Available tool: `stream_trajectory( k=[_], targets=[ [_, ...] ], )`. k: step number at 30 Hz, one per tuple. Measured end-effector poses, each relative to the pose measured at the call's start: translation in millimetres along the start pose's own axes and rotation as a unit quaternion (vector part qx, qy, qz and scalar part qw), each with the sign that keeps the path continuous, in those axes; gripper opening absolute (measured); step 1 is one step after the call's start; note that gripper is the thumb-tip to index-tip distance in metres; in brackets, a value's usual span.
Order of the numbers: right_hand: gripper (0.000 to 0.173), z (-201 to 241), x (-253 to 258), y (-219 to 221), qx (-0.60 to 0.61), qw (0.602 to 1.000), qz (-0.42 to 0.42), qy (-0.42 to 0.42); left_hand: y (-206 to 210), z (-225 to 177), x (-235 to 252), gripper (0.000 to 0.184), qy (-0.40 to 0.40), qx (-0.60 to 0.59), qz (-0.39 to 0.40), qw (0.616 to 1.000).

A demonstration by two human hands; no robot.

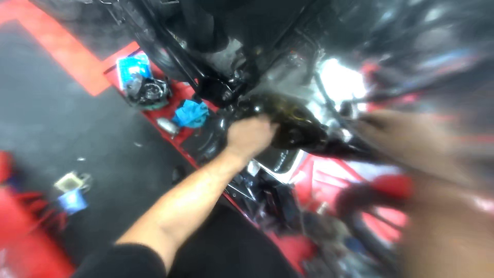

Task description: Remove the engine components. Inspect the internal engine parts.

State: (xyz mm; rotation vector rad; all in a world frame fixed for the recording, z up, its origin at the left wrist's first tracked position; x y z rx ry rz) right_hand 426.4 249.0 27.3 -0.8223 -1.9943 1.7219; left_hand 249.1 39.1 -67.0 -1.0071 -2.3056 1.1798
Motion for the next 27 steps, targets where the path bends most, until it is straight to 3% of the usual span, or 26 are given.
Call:
stream_trajectory(
  k=[2, 5, 11, 18, 23, 25, 27],
  targets=[
    [0.04, -9, 5, 10, 0.02, 0.997, -0.053, -0.045, -1, 0, 2, 0.056, -0.046, -0.066, 0.062, 0.995],
    [0.036, -4, 5, 8, 0.021, 0.996, -0.07, -0.059, 3, 4, 7, 0.059, -0.071, -0.152, 0.11, 0.98],
    [0.031, 2, 3, 1, 0.015, 0.996, -0.081, -0.043, 5, 2, 10, 0.059, -0.069, -0.18, 0.129, 0.973],
    [0.031, 6, 1, -3, 0.007, 0.995, -0.082, -0.056, 11, 3, 8, 0.056, -0.061, -0.138, 0.105, 0.983],
    [0.028, 18, -4, -8, -0.006, 0.997, -0.078, 0.001, 17, 0, 2, 0.034, 0.031, 0.061, -0.039, 0.997],
    [0.027, 23, -17, -3, -0.026, 0.995, -0.093, 0.013, 11, 2, 1, 0.031, 0.028, 0.063, -0.012, 0.998],
    [0.05, 26, -39, 2, -0.001, 0.991, -0.13, -0.008, 2, 2, 2, 0.04, 0.007, 0.037, 0.042, 0.998]
  ],
)
Point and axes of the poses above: each hand's wrist, its own x-axis towards the middle knuckle, its own y-axis out of the palm, z = x × y, the point moved 2 cm from there along x, towards the middle knuckle, and after that the axes turned 8 degrees about -x, right-handed, at the moved point
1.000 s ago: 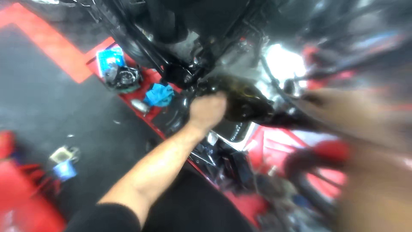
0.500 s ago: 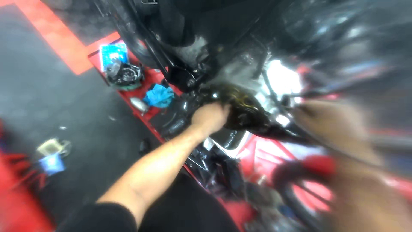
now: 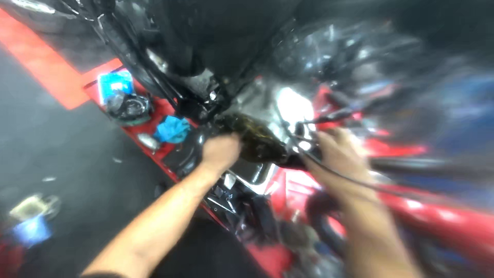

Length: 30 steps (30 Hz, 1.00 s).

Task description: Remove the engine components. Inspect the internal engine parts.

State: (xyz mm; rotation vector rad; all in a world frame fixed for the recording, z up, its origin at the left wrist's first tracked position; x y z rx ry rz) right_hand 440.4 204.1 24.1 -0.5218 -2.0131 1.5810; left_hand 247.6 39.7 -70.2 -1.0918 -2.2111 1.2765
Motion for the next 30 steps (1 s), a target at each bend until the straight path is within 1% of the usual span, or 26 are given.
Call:
stream_trajectory(
  k=[1, 2, 3, 4, 5, 6, 7, 8, 10, 12, 14, 16, 17, 18, 19, 20, 21, 22, 23, 24, 25, 26, 27, 28, 29, 30],
  targets=[
    [0.057, 3, -13, -2, 0.042, 0.999, -0.024, -0.013, -6, -1, -1, 0.045, -0.014, -0.016, 0.02, 1.0],
    [0.053, 8, -29, -4, 0.11, 0.993, -0.045, -0.024, -11, -2, -5, 0.048, -0.024, -0.026, 0.035, 0.999],
    [0.044, 15, -43, -4, 0.201, 0.976, -0.074, -0.031, -16, -4, -10, 0.05, -0.032, -0.034, 0.049, 0.998],
    [0.034, 22, -54, -3, 0.306, 0.947, -0.095, -0.03, -19, -7, -15, 0.051, -0.033, -0.036, 0.052, 0.997],
    [0.034, 29, -59, -3, 0.406, 0.907, -0.107, -0.026, -22, -10, -20, 0.051, -0.026, -0.043, 0.045, 0.998],
    [0.037, 35, -58, -7, 0.471, 0.873, -0.127, -0.021, -24, -13, -24, 0.048, -0.009, -0.052, 0.027, 0.998],
    [0.038, 39, -53, -12, 0.498, 0.854, -0.147, -0.017, -24, -16, -27, 0.045, 0.015, -0.061, 0.004, 0.998],
    [0.036, 41, -45, -20, 0.506, 0.846, -0.167, -0.012, -25, -20, -28, 0.042, 0.036, -0.074, -0.014, 0.997],
    [0.031, 45, -25, -40, 0.496, 0.843, -0.206, -0.004, -28, -30, -29, 0.041, 0.069, -0.098, -0.026, 0.992],
    [0.031, 49, -11, -52, 0.496, 0.837, -0.231, 0.016, -33, -40, -29, 0.04, 0.084, -0.108, -0.017, 0.99],
    [0.034, 49, -11, -52, 0.482, 0.845, -0.229, 0.023, -36, -44, -30, 0.04, 0.089, -0.109, -0.001, 0.99],
    [0.035, 45, -25, -38, 0.428, 0.883, -0.194, 0.004, -34, -38, -34, 0.041, 0.098, -0.109, 0.011, 0.989],
    [0.032, 41, -34, -25, 0.384, 0.909, -0.161, -0.001, -31, -31, -38, 0.041, 0.099, -0.103, 0.02, 0.989],
    [0.028, 35, -42, -11, 0.322, 0.94, -0.114, 0.004, -28, -23, -42, 0.041, 0.094, -0.091, 0.035, 0.991],
    [0.024, 28, -48, 0, 0.265, 0.962, -0.06, 0.016, -25, -15, -47, 0.042, 0.086, -0.077, 0.055, 0.992],
    [0.021, 20, -51, 8, 0.239, 0.97, -0.028, 0.042, -20, -6, -51, 0.042, 0.085, -0.063, 0.067, 0.992],
    [0.019, 11, -50, 8, 0.244, 0.966, -0.024, 0.078, -14, 0, -56, 0.041, 0.098, -0.046, 0.068, 0.992],
    [0.017, 2, -46, 6, 0.269, 0.955, -0.05, 0.116, -7, 3, -60, 0.041, 0.122, -0.028, 0.056, 0.991],
    [0.018, -6, -41, 2, 0.301, 0.938, -0.083, 0.153, -2, 0, -63, 0.039, 0.163, -0.017, 0.028, 0.986],
    [0.02, -13, -34, -3, 0.325, 0.922, -0.1, 0.184, 2, -7, -64, 0.036, 0.223, -0.011, -0.012, 0.975],
    [0.023, -18, -24, -8, 0.327, 0.918, -0.085, 0.206, 3, -20, -63, 0.033, 0.29, -0.005, -0.048, 0.956],
    [0.025, -22, -13, -14, 0.304, 0.929, -0.043, 0.208, 2, -37, -59, 0.03, 0.356, -0.001, -0.074, 0.932],
    [0.026, -23, -3, -17, 0.272, 0.943, 0.004, 0.19, 0, -55, -55, 0.026, 0.409, 0.003, -0.087, 0.909],
    [0.025, -22, 5, -19, 0.245, 0.955, 0.045, 0.161, -2, -72, -50, 0.024, 0.444, 0.005, -0.087, 0.892],
    [0.023, -21, 13, -19, 0.224, 0.964, 0.075, 0.124, -6, -85, -46, 0.022, 0.462, 0.008, -0.082, 0.883],
    [0.02, -20, 20, -19, 0.207, 0.969, 0.097, 0.088, -14, -95, -43, 0.022, 0.464, 0.007, -0.076, 0.882]
  ],
)
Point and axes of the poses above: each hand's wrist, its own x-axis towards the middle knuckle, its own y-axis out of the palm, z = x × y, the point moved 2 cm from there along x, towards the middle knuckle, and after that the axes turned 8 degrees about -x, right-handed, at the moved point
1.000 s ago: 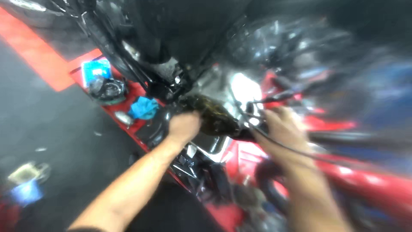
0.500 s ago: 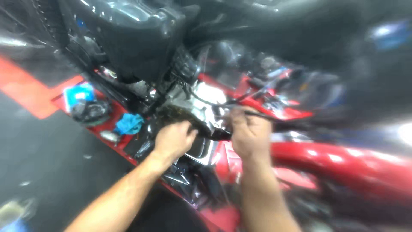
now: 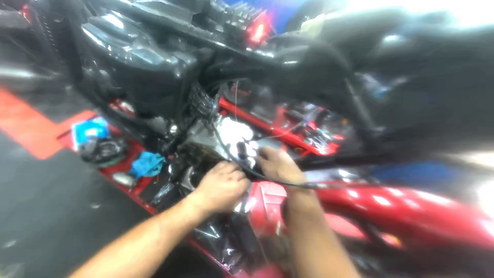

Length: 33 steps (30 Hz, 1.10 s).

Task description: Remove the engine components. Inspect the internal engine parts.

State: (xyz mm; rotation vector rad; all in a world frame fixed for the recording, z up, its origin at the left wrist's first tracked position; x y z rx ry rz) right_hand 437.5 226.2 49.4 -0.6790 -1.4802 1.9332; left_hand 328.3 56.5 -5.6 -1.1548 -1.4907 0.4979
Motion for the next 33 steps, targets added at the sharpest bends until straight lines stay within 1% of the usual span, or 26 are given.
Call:
stream_trajectory(
  k=[1, 3, 4, 6, 7, 8, 9, 10, 11, 13, 15, 16, 17, 18, 19, 21, 22, 23, 25, 26, 27, 29, 31, 32, 33],
  targets=[
    [0.018, 2, 4, -2, -0.016, 0.999, 0.013, -0.028, -11, -1, 7, 0.022, -0.015, -0.011, 0.007, 1.0],
    [0.015, 4, 11, -5, -0.034, 0.997, 0.007, -0.075, -44, 3, 15, 0.027, -0.058, -0.063, 0.01, 0.996],
    [0.017, 6, 16, -8, -0.042, 0.995, 0.008, -0.09, -61, 10, 20, 0.03, -0.067, -0.094, -0.007, 0.993],
    [0.019, 12, 22, -15, -0.056, 0.991, 0.009, -0.121, -84, 28, 39, 0.035, -0.049, -0.138, -0.055, 0.988],
    [0.019, 15, 24, -18, -0.061, 0.989, 0.009, -0.131, -90, 39, 54, 0.034, -0.044, -0.122, -0.024, 0.991],
    [0.019, 17, 26, -19, -0.074, 0.988, 0.011, -0.136, -90, 48, 72, 0.029, -0.057, -0.083, 0.05, 0.994],
    [0.019, 16, 28, -21, -0.091, 0.985, 0.01, -0.144, -81, 56, 89, 0.026, -0.07, -0.036, 0.126, 0.989],
    [0.019, 15, 28, -22, -0.103, 0.983, 0.01, -0.154, -67, 60, 102, 0.028, -0.082, 0.002, 0.187, 0.979],
    [0.018, 15, 30, -25, -0.115, 0.981, 0.012, -0.154, -55, 64, 111, 0.029, -0.091, 0.022, 0.23, 0.969],
    [0.019, 16, 33, -29, -0.116, 0.983, 0.012, -0.14, -34, 75, 123, 0.029, -0.09, -0.007, 0.259, 0.962],
    [0.02, 14, 34, -27, -0.055, 0.989, -0.033, -0.136, -26, 83, 127, 0.028, -0.093, -0.051, 0.258, 0.96],
    [0.021, 11, 36, -23, 0.013, 0.989, -0.069, -0.132, -26, 82, 128, 0.028, -0.1, -0.051, 0.261, 0.959],
    [0.022, 9, 37, -14, 0.108, 0.981, -0.106, -0.121, -27, 78, 128, 0.03, -0.111, -0.04, 0.269, 0.956],
    [0.023, 7, 38, -3, 0.209, 0.961, -0.145, -0.11, -27, 73, 128, 0.032, -0.123, -0.028, 0.283, 0.951],
    [0.025, 4, 37, 8, 0.277, 0.938, -0.18, -0.103, -26, 70, 129, 0.034, -0.128, -0.017, 0.29, 0.948],
    [0.027, -2, 33, 19, 0.312, 0.913, -0.236, -0.113, -22, 68, 130, 0.036, -0.123, -0.005, 0.292, 0.948],
    [0.024, -7, 28, 21, 0.323, 0.902, -0.258, -0.123, -20, 69, 130, 0.034, -0.113, -0.005, 0.29, 0.95],
    [0.022, -12, 23, 20, 0.337, 0.893, -0.263, -0.14, -17, 70, 129, 0.031, -0.096, -0.004, 0.279, 0.955],
    [0.026, -22, 15, 14, 0.37, 0.884, -0.218, -0.185, -12, 73, 127, 0.027, -0.075, -0.012, 0.254, 0.964],
    [0.027, -25, 12, 9, 0.353, 0.893, -0.186, -0.211, -11, 74, 127, 0.027, -0.072, -0.019, 0.245, 0.967],
    [0.029, -27, 9, 2, 0.308, 0.908, -0.152, -0.238, -12, 75, 126, 0.028, -0.072, -0.026, 0.241, 0.968],
    [0.028, -24, 8, -11, 0.187, 0.936, -0.111, -0.277, -15, 79, 126, 0.029, -0.072, -0.043, 0.229, 0.97],
    [0.026, -23, 12, -21, 0.039, 0.944, -0.113, -0.307, -15, 82, 128, 0.028, -0.069, -0.051, 0.231, 0.969],
    [0.027, -27, 15, -28, 0.0, 0.94, -0.128, -0.316, -14, 82, 128, 0.028, -0.068, -0.053, 0.236, 0.968],
    [0.029, -32, 18, -37, 0.004, 0.935, -0.15, -0.322, -13, 82, 129, 0.028, -0.068, -0.056, 0.238, 0.967]
  ],
)
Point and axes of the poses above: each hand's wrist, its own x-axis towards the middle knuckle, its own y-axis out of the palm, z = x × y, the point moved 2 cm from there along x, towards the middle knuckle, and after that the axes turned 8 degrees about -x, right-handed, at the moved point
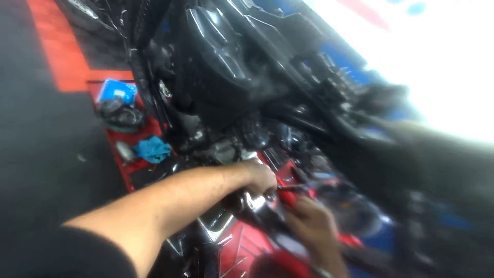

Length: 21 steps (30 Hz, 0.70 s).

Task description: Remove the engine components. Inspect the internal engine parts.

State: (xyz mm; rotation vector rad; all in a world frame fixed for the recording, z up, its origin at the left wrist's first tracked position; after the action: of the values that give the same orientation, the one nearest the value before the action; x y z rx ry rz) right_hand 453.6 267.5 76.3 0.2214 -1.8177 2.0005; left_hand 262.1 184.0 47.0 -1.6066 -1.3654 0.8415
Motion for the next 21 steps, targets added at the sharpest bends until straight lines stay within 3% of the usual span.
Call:
stream_trajectory(
  k=[2, 5, 9, 12, 15, 18, 21],
  targets=[
    [0.033, -4, 6, -6, 0.018, 0.999, -0.042, -0.011, -3, 2, 0, 0.027, -0.003, -0.005, -0.002, 1.0],
    [0.026, 6, 1, 26, -0.004, 0.999, 0.035, -0.016, 1, 1, 1, 0.023, -0.002, -0.003, 0.003, 1.0],
    [0.029, 2, 9, -2, 0.029, 0.999, -0.039, 0.006, -2, 5, 1, 0.022, -0.001, -0.018, -0.001, 1.0],
    [0.027, 6, 6, 29, 0.0, 1.0, -0.007, 0.004, -2, 3, 1, 0.022, 0.003, -0.024, 0.005, 1.0],
    [0.027, 3, 12, 1, 0.001, 0.999, -0.045, 0.021, -8, 5, -1, 0.02, -0.001, -0.027, 0.009, 1.0],
    [0.027, 9, 7, 30, -0.012, 0.999, -0.035, 0.016, -7, 4, -2, 0.02, 0.005, -0.033, 0.013, 0.999],
    [0.027, 5, 11, 10, 0.003, 0.998, -0.053, 0.044, -11, 5, -1, 0.021, 0.006, -0.024, 0.008, 1.0]
  ],
)
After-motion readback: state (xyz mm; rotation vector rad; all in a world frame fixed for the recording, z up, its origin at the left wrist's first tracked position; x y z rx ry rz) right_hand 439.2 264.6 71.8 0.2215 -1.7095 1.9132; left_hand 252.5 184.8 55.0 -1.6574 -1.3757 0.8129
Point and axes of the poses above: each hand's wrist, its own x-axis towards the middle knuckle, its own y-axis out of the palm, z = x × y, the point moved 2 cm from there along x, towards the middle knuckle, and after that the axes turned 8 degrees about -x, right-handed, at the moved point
